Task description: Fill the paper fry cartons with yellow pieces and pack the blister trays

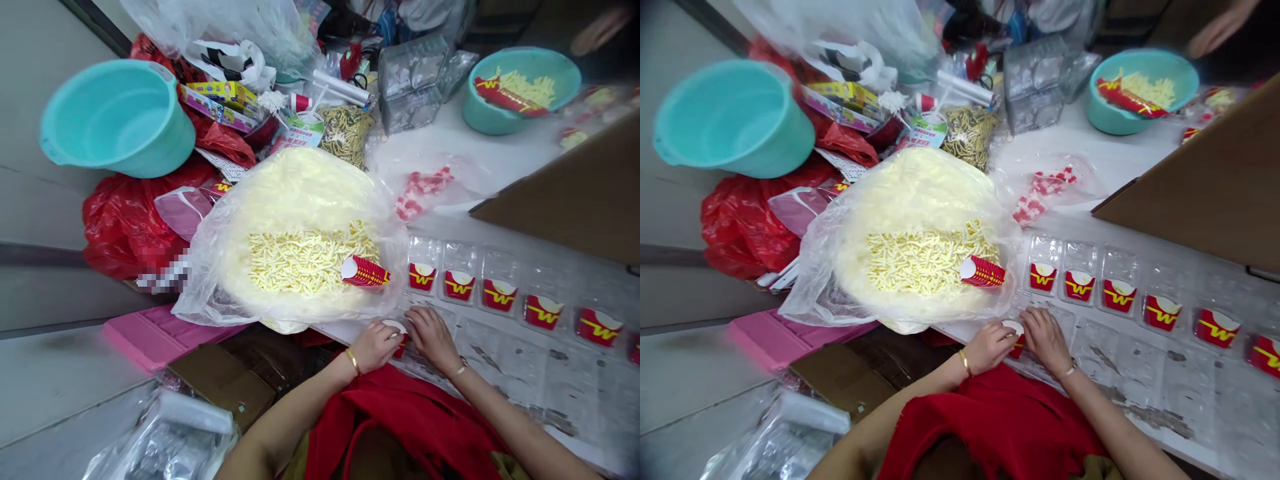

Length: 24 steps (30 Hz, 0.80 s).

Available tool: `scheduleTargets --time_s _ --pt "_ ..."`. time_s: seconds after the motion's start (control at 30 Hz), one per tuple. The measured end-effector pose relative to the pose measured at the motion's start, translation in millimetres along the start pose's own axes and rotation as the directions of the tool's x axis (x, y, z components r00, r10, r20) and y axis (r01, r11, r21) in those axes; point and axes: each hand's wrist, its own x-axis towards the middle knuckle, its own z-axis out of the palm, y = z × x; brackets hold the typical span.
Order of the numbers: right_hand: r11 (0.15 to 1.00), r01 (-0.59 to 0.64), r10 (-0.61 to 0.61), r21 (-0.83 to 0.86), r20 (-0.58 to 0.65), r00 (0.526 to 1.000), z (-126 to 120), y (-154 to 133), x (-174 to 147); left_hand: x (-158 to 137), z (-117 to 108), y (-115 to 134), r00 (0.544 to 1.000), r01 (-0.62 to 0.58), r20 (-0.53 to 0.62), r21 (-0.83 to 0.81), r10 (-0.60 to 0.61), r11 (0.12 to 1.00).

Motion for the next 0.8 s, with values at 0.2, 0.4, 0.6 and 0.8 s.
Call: scheduleTargets --time_s 0.2,0.4,0.6,0.8 --pt "0.951 0.073 -0.055 0.300 -0.069 0.996 -8 -65 54 7 -83 -37 0.741 0.534 -0.421 -0.103 -0.523 0.839" --pt "0.998 -0.069 0.070 0.016 -0.095 0.993 44 -66 129 44 -95 -90 0.577 0.786 -0.398 0.036 -0.713 0.617" --pt "0.997 -0.016 0.027 0.071 -0.161 0.987 51 -54 137 41 -86 -86 0.604 0.696 -0.419 -0.137 -0.678 0.705" --pt "0.998 -0.042 0.050 0.054 -0.138 0.989 46 -51 141 18 -108 -103 0.444 0.542 -0.468 -0.539 -0.764 0.645"
